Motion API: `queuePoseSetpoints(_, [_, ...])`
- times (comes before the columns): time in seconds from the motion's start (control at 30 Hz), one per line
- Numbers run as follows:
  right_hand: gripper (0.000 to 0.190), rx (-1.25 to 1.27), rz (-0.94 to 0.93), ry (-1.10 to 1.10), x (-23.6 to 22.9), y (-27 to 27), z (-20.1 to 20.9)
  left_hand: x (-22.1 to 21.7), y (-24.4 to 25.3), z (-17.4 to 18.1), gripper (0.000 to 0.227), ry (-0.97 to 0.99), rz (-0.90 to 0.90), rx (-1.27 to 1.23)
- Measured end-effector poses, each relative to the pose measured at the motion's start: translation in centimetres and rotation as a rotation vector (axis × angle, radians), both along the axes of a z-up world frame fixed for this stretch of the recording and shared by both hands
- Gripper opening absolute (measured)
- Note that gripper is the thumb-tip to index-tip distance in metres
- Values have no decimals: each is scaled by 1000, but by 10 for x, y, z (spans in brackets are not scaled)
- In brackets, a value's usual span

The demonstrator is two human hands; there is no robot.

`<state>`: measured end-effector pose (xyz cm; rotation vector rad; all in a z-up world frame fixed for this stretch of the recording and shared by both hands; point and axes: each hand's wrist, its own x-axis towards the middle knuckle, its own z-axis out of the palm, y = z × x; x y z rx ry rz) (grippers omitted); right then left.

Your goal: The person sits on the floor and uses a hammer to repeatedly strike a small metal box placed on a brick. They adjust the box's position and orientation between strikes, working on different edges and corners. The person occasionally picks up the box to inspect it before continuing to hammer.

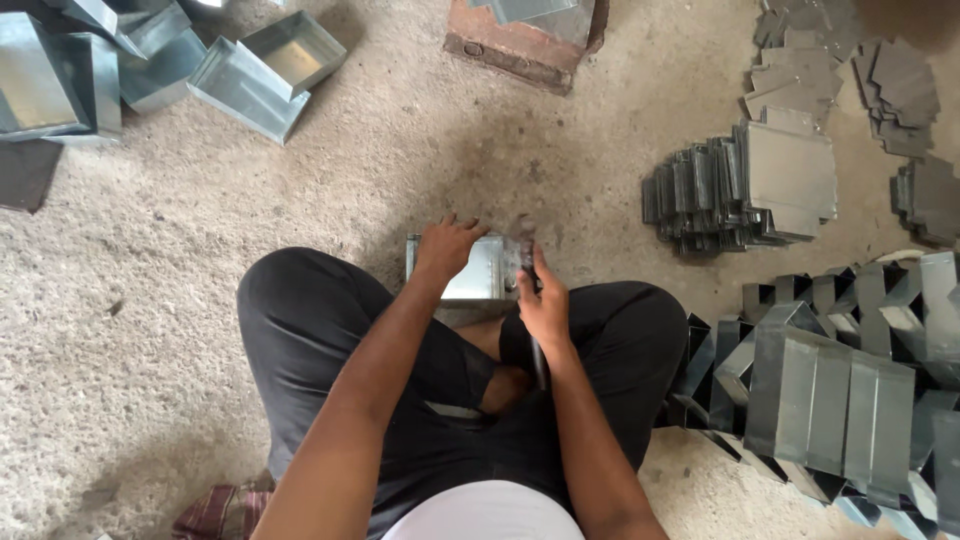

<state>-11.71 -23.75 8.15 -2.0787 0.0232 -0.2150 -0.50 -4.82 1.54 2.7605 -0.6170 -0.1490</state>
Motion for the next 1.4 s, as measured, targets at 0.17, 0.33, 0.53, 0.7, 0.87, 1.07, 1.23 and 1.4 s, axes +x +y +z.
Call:
queuePoseSetpoints(0.17, [57,351,-179,312,-20,-6,-13,-13,0,28,41,-131,26,-33])
queuePoseSetpoints(0.33, [59,515,-244,338,-19,-7,12,-30,-14,63,42,-583,91,-74])
queuePoseSetpoints(0.53, [59,415,-97,-69,-22,-8,67,-35,-26,74,18,-522,166,-33])
queuePoseSetpoints(0.7, [57,71,62,124,1,-6,95,-38,-31,69,12,-443,157,-16])
queuePoseSetpoints(0.87, [55,241,-33,276,13,-2,93,-31,-31,67,15,-558,185,-5])
queuePoseSetpoints(1.07, [55,329,-81,313,-8,3,84,-43,-32,72,13,-553,182,-48])
queuePoseSetpoints(1.23, [59,453,-79,218,-30,5,120,-40,-26,73,27,-522,404,-371])
queuePoseSetpoints(1.4, [58,432,42,-30,-61,26,179,-59,-36,33,46,-301,420,-1132])
